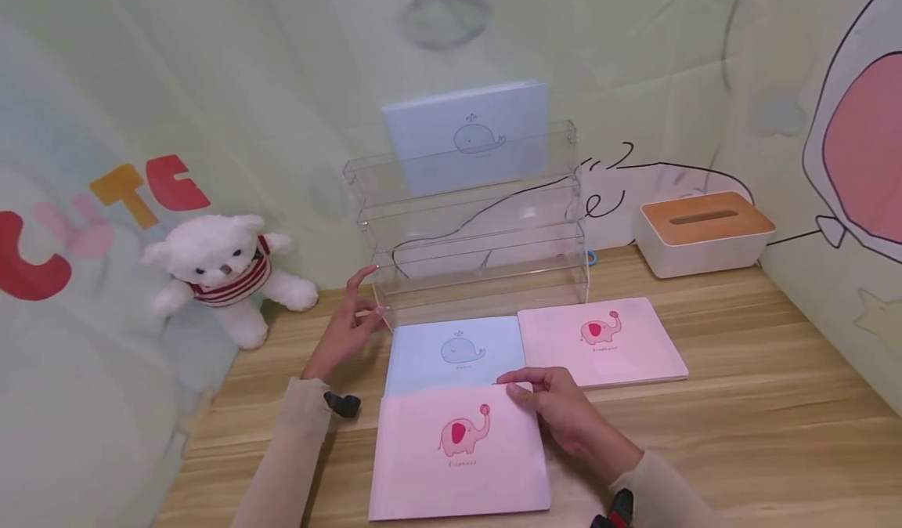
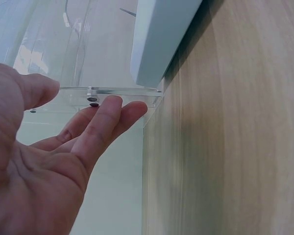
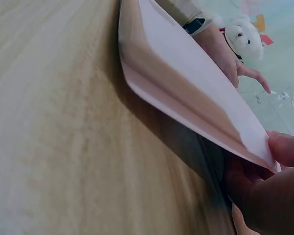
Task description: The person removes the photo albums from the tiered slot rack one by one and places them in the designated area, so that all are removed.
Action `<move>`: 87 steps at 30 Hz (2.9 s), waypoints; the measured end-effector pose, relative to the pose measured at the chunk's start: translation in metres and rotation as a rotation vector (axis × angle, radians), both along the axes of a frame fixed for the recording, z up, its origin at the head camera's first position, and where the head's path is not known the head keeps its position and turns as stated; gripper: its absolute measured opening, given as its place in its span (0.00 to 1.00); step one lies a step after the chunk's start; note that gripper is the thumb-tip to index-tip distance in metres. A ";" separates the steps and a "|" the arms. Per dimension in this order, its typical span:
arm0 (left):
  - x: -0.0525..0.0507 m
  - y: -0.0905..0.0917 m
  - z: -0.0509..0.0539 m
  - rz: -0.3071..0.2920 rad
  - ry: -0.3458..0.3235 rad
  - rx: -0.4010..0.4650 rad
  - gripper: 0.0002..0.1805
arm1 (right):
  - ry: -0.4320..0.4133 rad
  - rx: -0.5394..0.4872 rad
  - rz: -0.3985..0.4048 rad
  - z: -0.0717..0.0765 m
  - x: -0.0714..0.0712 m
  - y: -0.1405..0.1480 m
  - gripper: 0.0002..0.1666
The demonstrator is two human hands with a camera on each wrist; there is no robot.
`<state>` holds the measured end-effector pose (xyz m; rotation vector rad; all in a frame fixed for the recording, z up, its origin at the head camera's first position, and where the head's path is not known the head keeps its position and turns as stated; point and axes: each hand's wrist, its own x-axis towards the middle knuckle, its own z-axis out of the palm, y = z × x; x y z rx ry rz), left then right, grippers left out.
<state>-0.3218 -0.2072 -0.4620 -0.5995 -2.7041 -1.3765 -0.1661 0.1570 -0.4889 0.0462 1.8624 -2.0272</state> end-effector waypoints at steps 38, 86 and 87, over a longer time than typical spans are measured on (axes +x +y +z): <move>0.000 0.000 0.000 0.014 0.008 -0.010 0.42 | 0.058 0.054 0.132 0.032 -0.006 0.020 0.35; 0.003 -0.001 -0.002 0.036 0.016 -0.024 0.43 | 0.593 0.012 0.098 0.087 -0.035 0.059 0.29; 0.003 -0.001 -0.002 0.038 0.017 -0.024 0.43 | 0.606 0.015 0.101 0.089 -0.036 0.060 0.30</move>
